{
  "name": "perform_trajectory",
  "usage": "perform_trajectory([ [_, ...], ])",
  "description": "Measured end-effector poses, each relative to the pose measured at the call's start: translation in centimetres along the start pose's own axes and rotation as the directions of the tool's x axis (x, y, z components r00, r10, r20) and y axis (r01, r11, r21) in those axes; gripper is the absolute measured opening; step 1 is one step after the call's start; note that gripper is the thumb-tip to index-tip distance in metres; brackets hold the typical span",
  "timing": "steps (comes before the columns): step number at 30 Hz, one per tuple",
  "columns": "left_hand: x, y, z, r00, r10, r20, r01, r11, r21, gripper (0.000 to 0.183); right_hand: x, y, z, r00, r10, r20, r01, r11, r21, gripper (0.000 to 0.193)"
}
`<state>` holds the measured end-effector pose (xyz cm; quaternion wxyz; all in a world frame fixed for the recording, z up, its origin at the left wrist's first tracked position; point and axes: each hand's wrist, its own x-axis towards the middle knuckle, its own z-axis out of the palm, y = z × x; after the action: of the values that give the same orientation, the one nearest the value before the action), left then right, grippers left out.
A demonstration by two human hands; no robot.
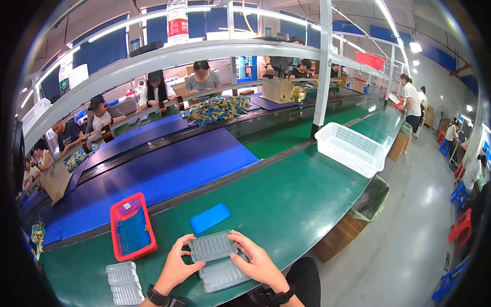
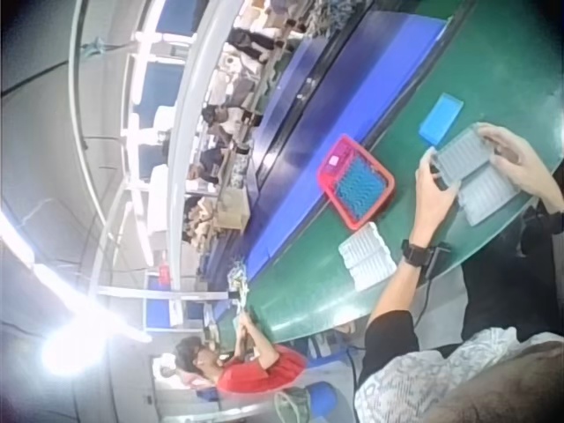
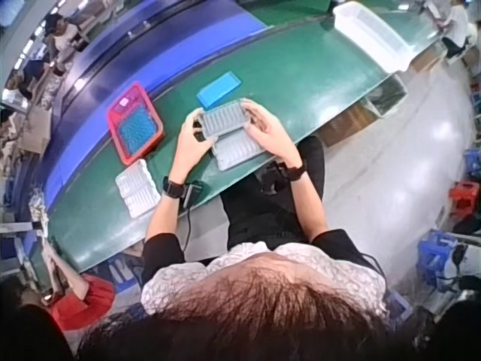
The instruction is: Placing small green components into plastic trays on an assembly line.
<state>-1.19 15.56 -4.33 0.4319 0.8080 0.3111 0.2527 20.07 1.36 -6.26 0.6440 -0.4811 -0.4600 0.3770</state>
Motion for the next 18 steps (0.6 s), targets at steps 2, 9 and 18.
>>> perform_trajectory([
  [2, -0.11, 0.08, -0.03, 1.0, 0.018, -0.003, -0.018, 1.0, 0.001, 0.086, -0.06, -0.09, 0.03, 1.0, -0.001, -0.002, 0.001, 1.0, -0.007, 0.052],
  [9, -0.05, -0.12, 0.03, 1.0, 0.005, -0.014, -0.005, 1.0, 0.008, 0.082, -0.03, -0.05, 0.04, 1.0, 0.009, 0.008, -0.009, 1.0, -0.012, 0.051],
  [18, -0.01, -0.29, 0.0, 0.999, 0.044, -0.018, -0.044, 0.999, 0.005, 0.083, 0.0, -0.05, 0.09, 1.0, 0.011, 0.013, -0.011, 1.0, -0.002, 0.051],
])
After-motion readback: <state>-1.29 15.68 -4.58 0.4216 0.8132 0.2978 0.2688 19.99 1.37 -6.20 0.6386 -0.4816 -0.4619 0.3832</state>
